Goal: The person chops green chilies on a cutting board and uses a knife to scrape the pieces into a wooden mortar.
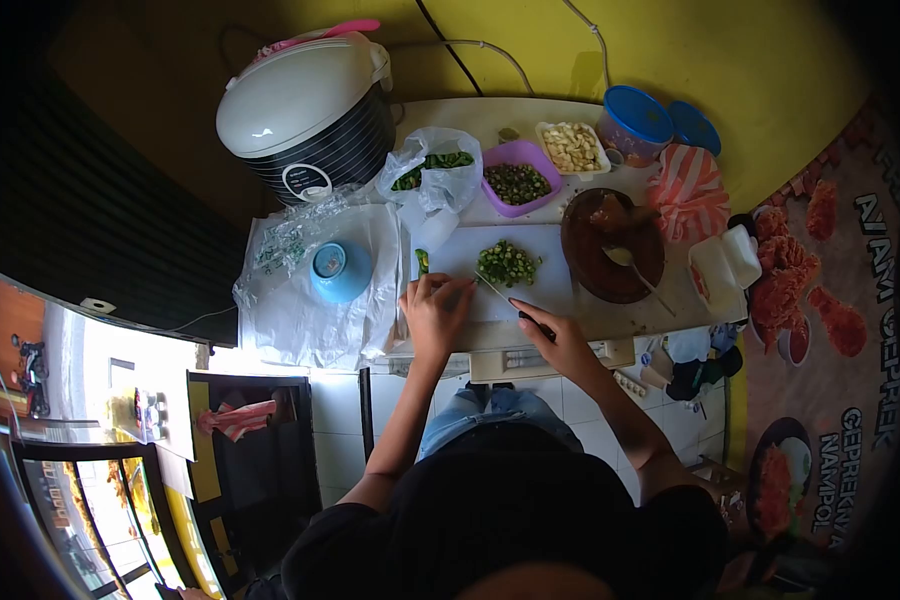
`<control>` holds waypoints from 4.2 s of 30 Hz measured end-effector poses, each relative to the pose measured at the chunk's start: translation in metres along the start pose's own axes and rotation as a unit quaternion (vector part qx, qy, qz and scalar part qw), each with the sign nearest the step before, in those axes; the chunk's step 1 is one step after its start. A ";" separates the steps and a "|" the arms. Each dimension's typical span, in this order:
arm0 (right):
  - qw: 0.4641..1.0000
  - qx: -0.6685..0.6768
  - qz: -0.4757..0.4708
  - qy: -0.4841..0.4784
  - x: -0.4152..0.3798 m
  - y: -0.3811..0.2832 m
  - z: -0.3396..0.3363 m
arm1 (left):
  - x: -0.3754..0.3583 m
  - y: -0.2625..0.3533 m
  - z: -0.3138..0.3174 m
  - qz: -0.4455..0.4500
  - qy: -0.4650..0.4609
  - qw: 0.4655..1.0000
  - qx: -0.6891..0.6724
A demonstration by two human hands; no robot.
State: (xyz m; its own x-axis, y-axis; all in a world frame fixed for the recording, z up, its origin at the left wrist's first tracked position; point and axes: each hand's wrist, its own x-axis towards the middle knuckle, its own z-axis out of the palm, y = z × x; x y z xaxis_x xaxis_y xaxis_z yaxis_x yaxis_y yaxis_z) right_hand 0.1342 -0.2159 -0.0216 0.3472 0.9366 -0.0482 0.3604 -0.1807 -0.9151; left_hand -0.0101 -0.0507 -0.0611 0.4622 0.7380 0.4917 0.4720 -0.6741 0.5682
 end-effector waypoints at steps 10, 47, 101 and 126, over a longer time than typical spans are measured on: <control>0.999 -0.018 0.020 -0.018 0.000 -0.001 -0.001 | 0.001 0.000 0.000 0.006 0.000 1.000 0.002; 0.999 -0.037 -0.005 0.011 0.006 -0.001 0.004 | 0.000 -0.002 0.003 -0.020 -0.006 1.000 0.001; 0.999 -0.031 -0.023 0.009 0.001 0.002 0.008 | -0.004 -0.001 -0.003 -0.013 0.013 1.000 0.011; 0.998 -0.050 -0.041 0.016 0.007 0.014 0.008 | -0.004 0.000 -0.002 -0.022 0.011 1.000 0.000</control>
State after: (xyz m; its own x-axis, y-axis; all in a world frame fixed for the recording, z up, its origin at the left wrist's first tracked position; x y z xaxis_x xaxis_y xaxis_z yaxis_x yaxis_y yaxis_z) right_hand 0.1349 -0.2100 -0.0378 0.3397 0.9397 0.0387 0.4720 -0.1348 -0.8713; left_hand -0.0138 -0.0534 -0.0618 0.4238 0.7678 0.4804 0.4914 -0.6405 0.5902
